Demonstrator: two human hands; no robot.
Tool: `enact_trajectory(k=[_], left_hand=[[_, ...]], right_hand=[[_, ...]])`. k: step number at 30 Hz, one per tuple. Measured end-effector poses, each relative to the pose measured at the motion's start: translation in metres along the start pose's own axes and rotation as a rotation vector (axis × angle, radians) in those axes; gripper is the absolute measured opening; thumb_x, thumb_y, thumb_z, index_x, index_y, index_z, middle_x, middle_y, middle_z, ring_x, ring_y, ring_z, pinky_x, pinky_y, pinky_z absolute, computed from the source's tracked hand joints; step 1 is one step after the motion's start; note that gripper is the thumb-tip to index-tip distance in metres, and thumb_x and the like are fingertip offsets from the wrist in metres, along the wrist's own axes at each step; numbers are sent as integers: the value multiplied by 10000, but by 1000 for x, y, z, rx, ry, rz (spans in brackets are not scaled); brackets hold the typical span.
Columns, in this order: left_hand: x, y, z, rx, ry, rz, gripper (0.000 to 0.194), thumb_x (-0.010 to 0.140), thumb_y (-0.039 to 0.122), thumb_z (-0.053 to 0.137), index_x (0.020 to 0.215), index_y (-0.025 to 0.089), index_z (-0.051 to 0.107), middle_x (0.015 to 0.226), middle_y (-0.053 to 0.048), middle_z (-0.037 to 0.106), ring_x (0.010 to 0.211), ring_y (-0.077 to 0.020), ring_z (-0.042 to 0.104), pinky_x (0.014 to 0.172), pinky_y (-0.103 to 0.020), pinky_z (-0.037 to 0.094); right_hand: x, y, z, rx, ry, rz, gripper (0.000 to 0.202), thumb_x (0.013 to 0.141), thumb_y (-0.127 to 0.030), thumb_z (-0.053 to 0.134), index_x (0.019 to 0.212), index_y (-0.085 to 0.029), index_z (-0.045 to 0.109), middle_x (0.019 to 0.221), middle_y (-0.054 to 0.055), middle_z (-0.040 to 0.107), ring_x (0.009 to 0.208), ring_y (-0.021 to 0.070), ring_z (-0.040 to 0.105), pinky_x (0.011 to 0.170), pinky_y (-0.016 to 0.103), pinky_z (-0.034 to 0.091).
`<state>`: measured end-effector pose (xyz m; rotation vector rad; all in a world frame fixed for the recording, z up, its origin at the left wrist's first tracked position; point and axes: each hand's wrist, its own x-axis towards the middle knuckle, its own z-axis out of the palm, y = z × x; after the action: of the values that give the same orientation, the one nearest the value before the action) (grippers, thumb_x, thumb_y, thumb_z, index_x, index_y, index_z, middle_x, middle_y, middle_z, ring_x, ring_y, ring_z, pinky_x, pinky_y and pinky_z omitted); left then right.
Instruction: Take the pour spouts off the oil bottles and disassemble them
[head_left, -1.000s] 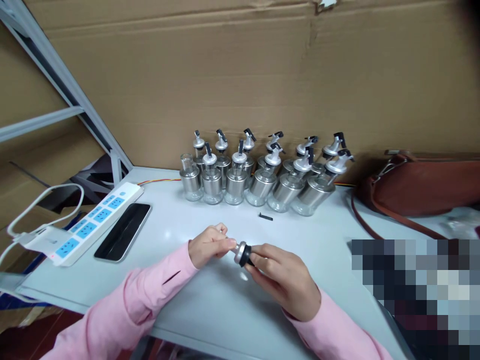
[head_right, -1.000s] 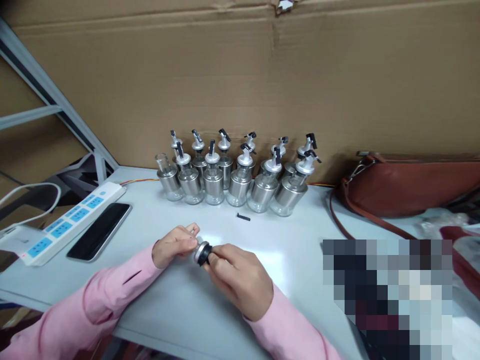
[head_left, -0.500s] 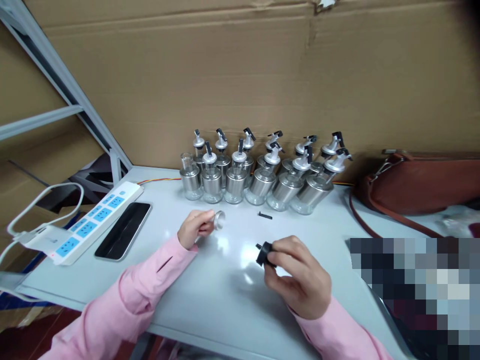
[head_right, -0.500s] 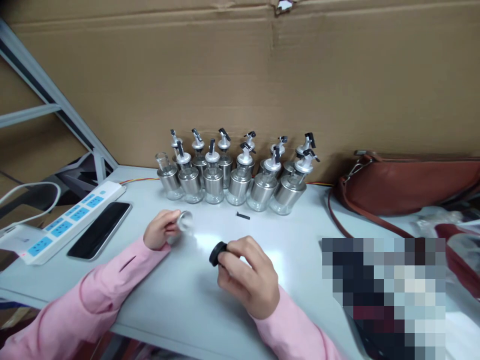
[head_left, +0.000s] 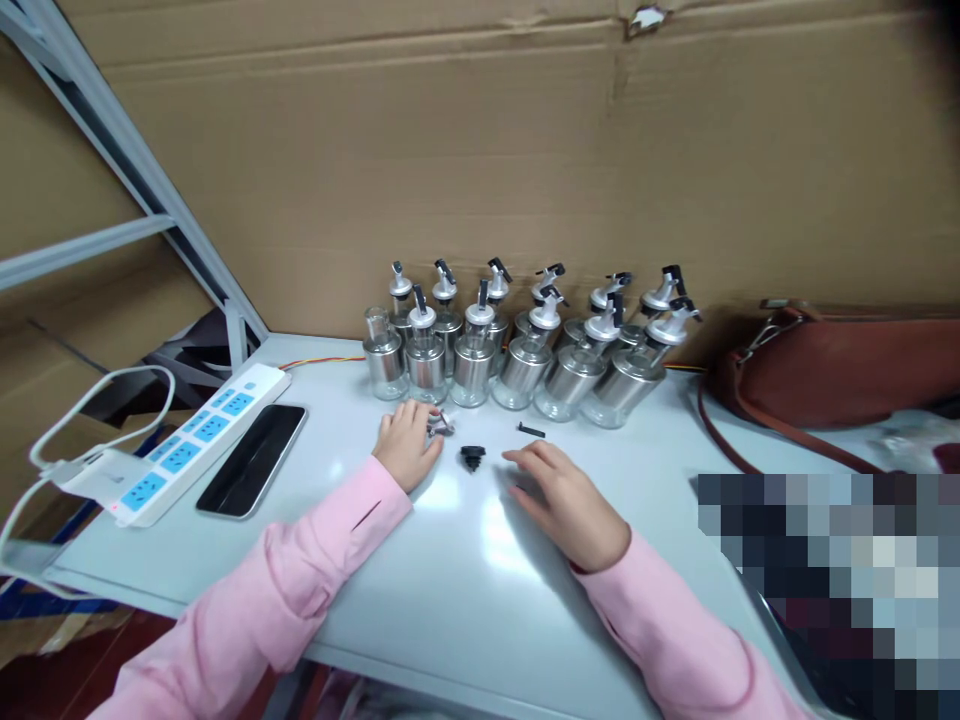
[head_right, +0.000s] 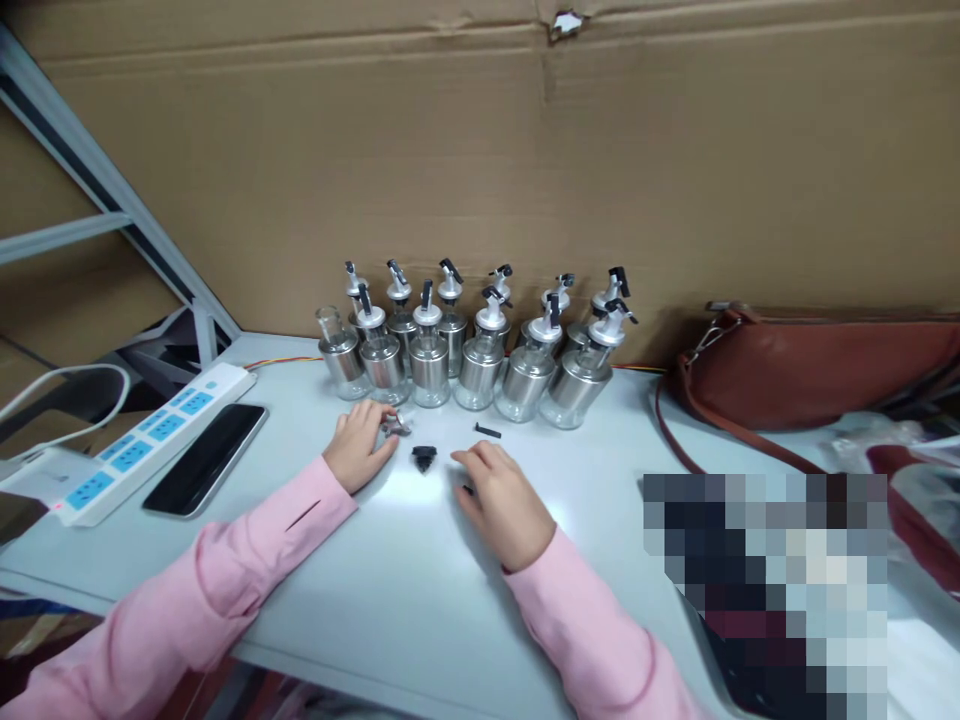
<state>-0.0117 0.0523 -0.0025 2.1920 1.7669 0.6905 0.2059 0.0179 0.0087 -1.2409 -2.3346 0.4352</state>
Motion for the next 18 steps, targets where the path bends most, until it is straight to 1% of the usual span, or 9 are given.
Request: enact_trajectory(k=[2,3,5,7,9,12,14,16,18], left_hand=[[-2,4,-5,7,19,34,274,765,200,452,1035,154,474,1039,-102,501,1014,-258,443,848,-406,331],[-4,6,-7,4,23,93,285,768,206,448,1047,154,473,1054,-103,499,1021,-251,441,855,-394,333],[-8,12,-8,-5,4,296,309,787,247,455,1083,162,474,1084,-99,514,1026,-244,445,862,-377,331],[-13,18,-6,1,-62,525,359,812,291,467,1152,176,453,1138,-95,528,1034,-249,449,855,-376,325],[-17,22,0,16,-160,656,366,840,302,468,1191,203,437,1166,-78,542,1041,-247,455,834,-367,325],[-22,25,9,-50,-285,691,285,862,284,454,1135,205,475,1066,-55,600,975,-212,501,786,-326,346],[-23,24,11,-155,-314,663,242,858,285,455,1068,173,498,965,-56,619,894,-187,533,762,-302,369],[-22,22,10,-232,-291,634,229,845,287,456,1023,153,511,915,-66,607,841,-177,541,755,-290,389],[-20,18,6,-241,-225,618,229,827,272,453,1005,151,534,892,-76,577,812,-179,531,744,-291,402]], right_hand=[[0,9,-5,-42,-57,58,220,730,-129,563,940,-147,624,825,77,586,746,193,589,682,326,504],[0,11,-6,-41,-87,64,188,733,-125,556,899,-157,639,784,58,589,697,175,592,650,302,502],[0,13,-7,-16,-120,44,174,753,-100,518,831,-173,655,731,34,591,643,147,592,619,268,491],[0,12,-7,6,-113,18,189,756,-72,495,782,-173,652,707,26,587,623,135,587,603,253,482],[0,11,-6,13,-78,7,173,730,-52,501,742,-167,630,696,21,574,607,130,573,578,243,475],[0,11,-6,18,-5,-2,150,703,-40,508,713,-168,587,664,5,550,578,124,549,540,235,467],[-1,12,-7,28,38,-9,159,728,-51,504,791,-167,591,677,8,561,579,123,553,541,237,472],[-1,13,-7,48,53,-27,184,771,-66,486,875,-169,597,735,27,594,621,127,578,572,244,486],[-2,14,-7,59,23,-32,172,786,-68,484,859,-171,600,766,35,610,662,134,593,603,254,493]])
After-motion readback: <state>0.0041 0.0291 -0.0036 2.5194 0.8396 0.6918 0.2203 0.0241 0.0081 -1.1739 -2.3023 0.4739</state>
